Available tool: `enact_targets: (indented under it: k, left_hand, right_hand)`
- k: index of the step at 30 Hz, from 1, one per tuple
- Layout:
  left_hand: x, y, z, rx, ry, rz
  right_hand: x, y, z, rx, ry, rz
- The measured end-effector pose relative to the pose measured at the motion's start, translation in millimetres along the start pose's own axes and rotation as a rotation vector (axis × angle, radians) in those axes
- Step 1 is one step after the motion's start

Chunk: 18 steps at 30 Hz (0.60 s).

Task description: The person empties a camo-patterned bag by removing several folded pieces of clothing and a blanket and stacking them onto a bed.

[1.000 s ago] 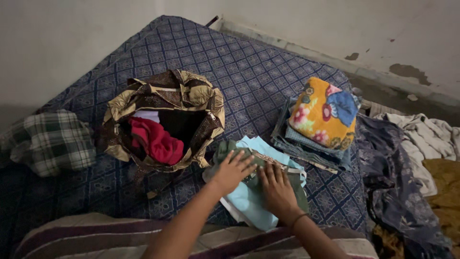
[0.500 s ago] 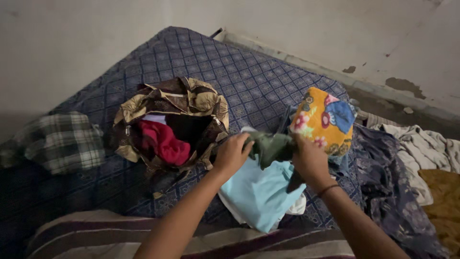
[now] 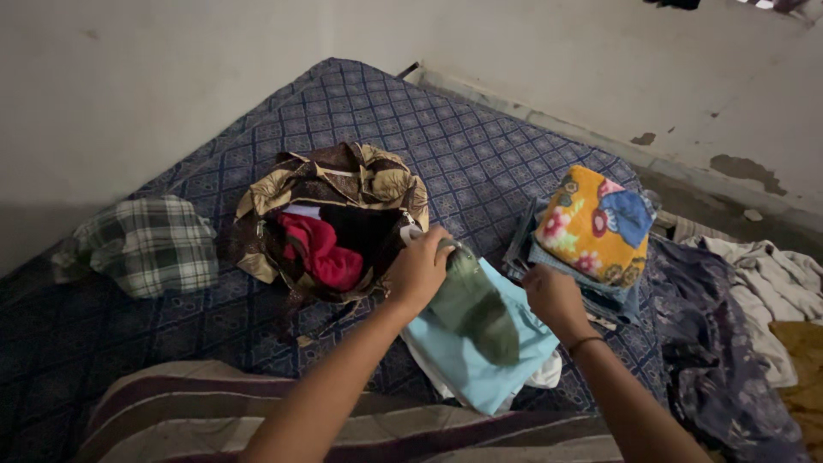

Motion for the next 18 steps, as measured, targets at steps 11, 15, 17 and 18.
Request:
enact_targets:
  k: [11,15,17,18]
  left_hand:
    - [-9,-1,-22,0.066,-0.166,-0.046]
    - [-19,-6,-16,0.105,-0.007,0.048]
    - [-27,-1,-25,0.178,-0.113,-0.039]
    - [-29,0,-27,0.217,-0.163,-0.08]
  right_hand:
    - [41,-49,26,-0.127,0.215,0.063]
    - [28,-24,20,0.008,0.199,-0.026]
    - [24,10,23,0.011,0.169,-0.029]
    - [28,27,31,0.071,0.199,-0.049]
Point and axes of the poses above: each hand's wrist, its own x-axis away from the middle knuckle, its own y-axis out of the back of the hand, z = x × y, the point moved 7 cm from there along -x, towards the middle knuckle
